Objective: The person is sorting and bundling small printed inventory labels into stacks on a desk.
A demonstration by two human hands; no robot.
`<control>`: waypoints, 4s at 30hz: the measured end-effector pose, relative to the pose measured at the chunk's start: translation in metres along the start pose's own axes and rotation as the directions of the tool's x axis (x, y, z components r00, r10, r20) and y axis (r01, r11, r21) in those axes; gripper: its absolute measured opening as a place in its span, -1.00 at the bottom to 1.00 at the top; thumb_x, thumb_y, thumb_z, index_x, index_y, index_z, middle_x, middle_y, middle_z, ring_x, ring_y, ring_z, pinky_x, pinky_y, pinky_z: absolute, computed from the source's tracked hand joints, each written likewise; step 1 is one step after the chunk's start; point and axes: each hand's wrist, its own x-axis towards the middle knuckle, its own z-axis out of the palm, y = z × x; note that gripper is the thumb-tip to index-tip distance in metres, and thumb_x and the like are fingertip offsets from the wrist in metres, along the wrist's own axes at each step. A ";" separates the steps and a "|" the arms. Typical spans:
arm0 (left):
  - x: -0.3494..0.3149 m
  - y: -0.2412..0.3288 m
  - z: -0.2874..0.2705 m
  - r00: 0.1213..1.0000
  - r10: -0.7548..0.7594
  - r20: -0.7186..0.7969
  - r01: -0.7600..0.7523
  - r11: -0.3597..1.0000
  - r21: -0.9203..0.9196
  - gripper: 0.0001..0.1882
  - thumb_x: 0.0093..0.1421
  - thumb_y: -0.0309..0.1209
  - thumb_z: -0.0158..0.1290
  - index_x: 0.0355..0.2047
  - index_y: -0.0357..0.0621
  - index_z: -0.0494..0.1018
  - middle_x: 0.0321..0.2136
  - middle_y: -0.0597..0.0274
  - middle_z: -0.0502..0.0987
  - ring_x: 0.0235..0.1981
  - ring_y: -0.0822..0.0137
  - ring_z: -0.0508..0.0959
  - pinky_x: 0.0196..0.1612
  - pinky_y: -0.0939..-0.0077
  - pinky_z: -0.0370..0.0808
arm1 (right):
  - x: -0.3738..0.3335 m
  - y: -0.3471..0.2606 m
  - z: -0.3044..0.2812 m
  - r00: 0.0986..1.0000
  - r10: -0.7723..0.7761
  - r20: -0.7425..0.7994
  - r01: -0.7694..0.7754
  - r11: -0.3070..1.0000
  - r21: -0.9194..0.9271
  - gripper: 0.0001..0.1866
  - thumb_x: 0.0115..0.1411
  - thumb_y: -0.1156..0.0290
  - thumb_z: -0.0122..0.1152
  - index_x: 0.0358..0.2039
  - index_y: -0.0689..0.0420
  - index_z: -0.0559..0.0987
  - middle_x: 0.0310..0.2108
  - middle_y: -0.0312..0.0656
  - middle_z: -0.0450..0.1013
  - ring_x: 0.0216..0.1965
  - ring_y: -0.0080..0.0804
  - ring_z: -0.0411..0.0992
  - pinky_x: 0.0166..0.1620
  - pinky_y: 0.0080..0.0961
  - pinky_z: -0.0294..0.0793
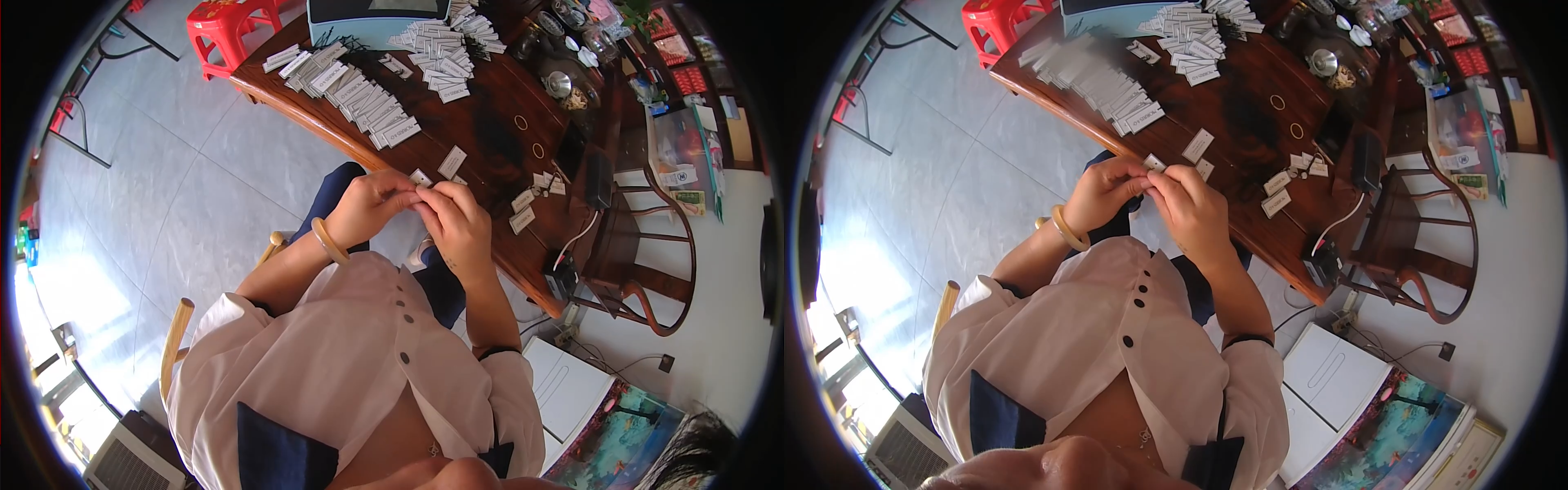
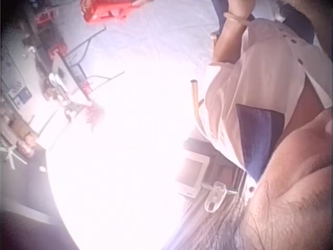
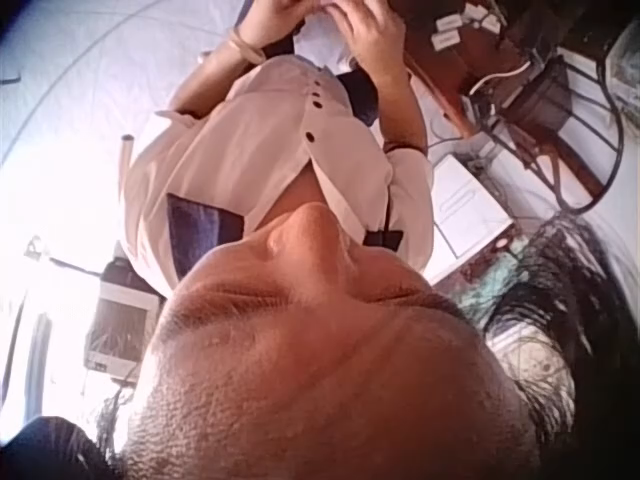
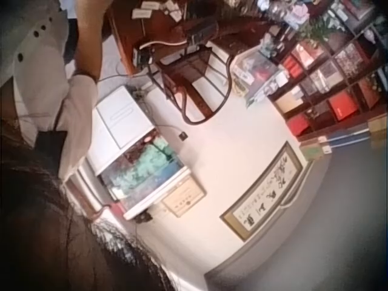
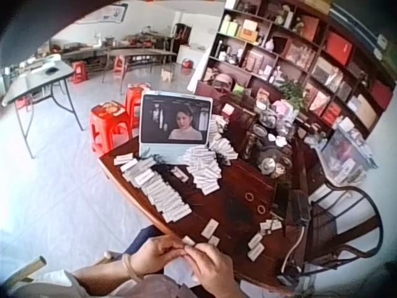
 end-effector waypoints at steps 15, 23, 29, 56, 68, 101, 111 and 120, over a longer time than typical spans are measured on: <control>0.000 0.007 0.000 0.993 0.116 -0.010 -0.116 0.993 0.033 -0.94 0.23 -0.60 0.05 -0.35 -0.36 0.50 -0.36 0.26 0.52 -0.36 0.49 0.52 -0.26 0.59 0.48 | 0.002 0.008 0.003 0.989 -0.043 -0.145 0.037 0.998 -0.041 -0.78 -0.11 0.61 0.38 -0.44 0.12 0.53 -0.50 -0.27 0.40 -0.56 -0.37 0.43 -0.55 -0.48 0.43; -0.004 -0.010 0.009 0.989 0.034 -0.145 -0.042 0.998 -0.054 -0.72 0.17 -0.69 0.07 -0.09 -0.32 0.36 -0.30 0.16 0.55 -0.26 0.45 0.57 -0.22 0.59 0.53 | 0.008 0.006 0.017 0.972 0.024 -0.233 -0.028 1.000 -0.014 -0.77 -0.13 0.62 0.35 -0.47 0.11 0.48 -0.52 -0.30 0.41 -0.59 -0.41 0.42 -0.58 -0.54 0.41; -0.004 -0.006 0.011 0.967 0.159 -0.198 -0.116 0.971 0.210 -0.71 0.13 -0.65 0.13 -0.12 -0.28 0.40 -0.33 0.10 0.60 -0.32 0.33 0.61 -0.27 0.53 0.55 | 0.012 0.002 0.018 0.975 0.051 -0.216 -0.062 0.997 -0.045 -0.77 -0.12 0.61 0.33 -0.49 0.10 0.44 -0.56 -0.29 0.36 -0.61 -0.41 0.41 -0.59 -0.52 0.39; 0.006 -0.001 -0.005 0.834 0.552 -0.002 -0.500 0.758 0.420 -0.75 0.03 -0.68 0.13 -0.25 -0.25 0.47 -0.32 0.06 0.59 -0.34 0.12 0.62 -0.33 0.41 0.56 | 0.004 0.022 -0.004 0.834 0.537 0.128 -0.504 0.645 0.574 -0.89 0.16 0.50 0.25 -0.30 0.22 0.58 -0.38 -0.31 0.46 -0.40 -0.65 0.41 -0.34 -0.68 0.39; -0.006 -0.005 0.004 0.987 0.156 -0.039 -0.154 0.987 0.053 -0.79 0.11 -0.66 0.14 -0.22 -0.25 0.47 -0.34 0.18 0.58 -0.34 0.37 0.63 -0.31 0.55 0.53 | 0.003 0.018 0.006 0.913 0.408 -0.013 -0.269 0.624 0.733 -0.83 0.07 0.64 0.26 -0.30 0.22 0.53 -0.31 -0.23 0.48 -0.32 -0.56 0.43 -0.22 -0.65 0.42; -0.002 0.001 -0.006 0.973 -0.189 0.132 0.221 0.923 -0.314 -0.80 0.27 -0.40 0.10 -0.24 -0.33 0.49 -0.34 0.25 0.57 -0.27 0.52 0.56 -0.20 0.67 0.51 | -0.010 0.004 0.016 0.848 0.501 0.172 -0.434 0.470 0.769 -0.79 0.16 0.72 0.11 -0.17 0.29 0.43 -0.27 -0.16 0.47 -0.29 -0.53 0.47 -0.18 -0.57 0.53; -0.005 0.005 -0.004 0.948 -0.271 0.165 0.314 0.875 -0.369 -0.85 0.27 -0.43 0.07 -0.23 -0.28 0.49 -0.40 0.36 0.55 -0.41 0.60 0.48 -0.34 0.72 0.41 | -0.011 0.008 0.008 0.894 0.399 0.202 -0.413 0.561 0.718 -0.76 0.12 0.77 0.09 -0.19 0.27 0.45 -0.19 -0.13 0.50 -0.24 -0.52 0.51 -0.16 -0.57 0.53; -0.012 -0.008 0.010 0.986 -0.078 0.146 0.123 0.935 -0.332 -0.86 0.27 -0.47 0.07 -0.23 -0.30 0.46 -0.28 0.31 0.49 -0.25 0.51 0.55 -0.20 0.64 0.49 | -0.012 0.007 0.022 0.869 0.482 -0.109 -0.176 0.510 0.842 -0.69 0.01 0.73 0.03 -0.21 0.18 0.36 -0.37 -0.24 0.33 -0.51 -0.67 0.25 -0.48 -0.74 0.27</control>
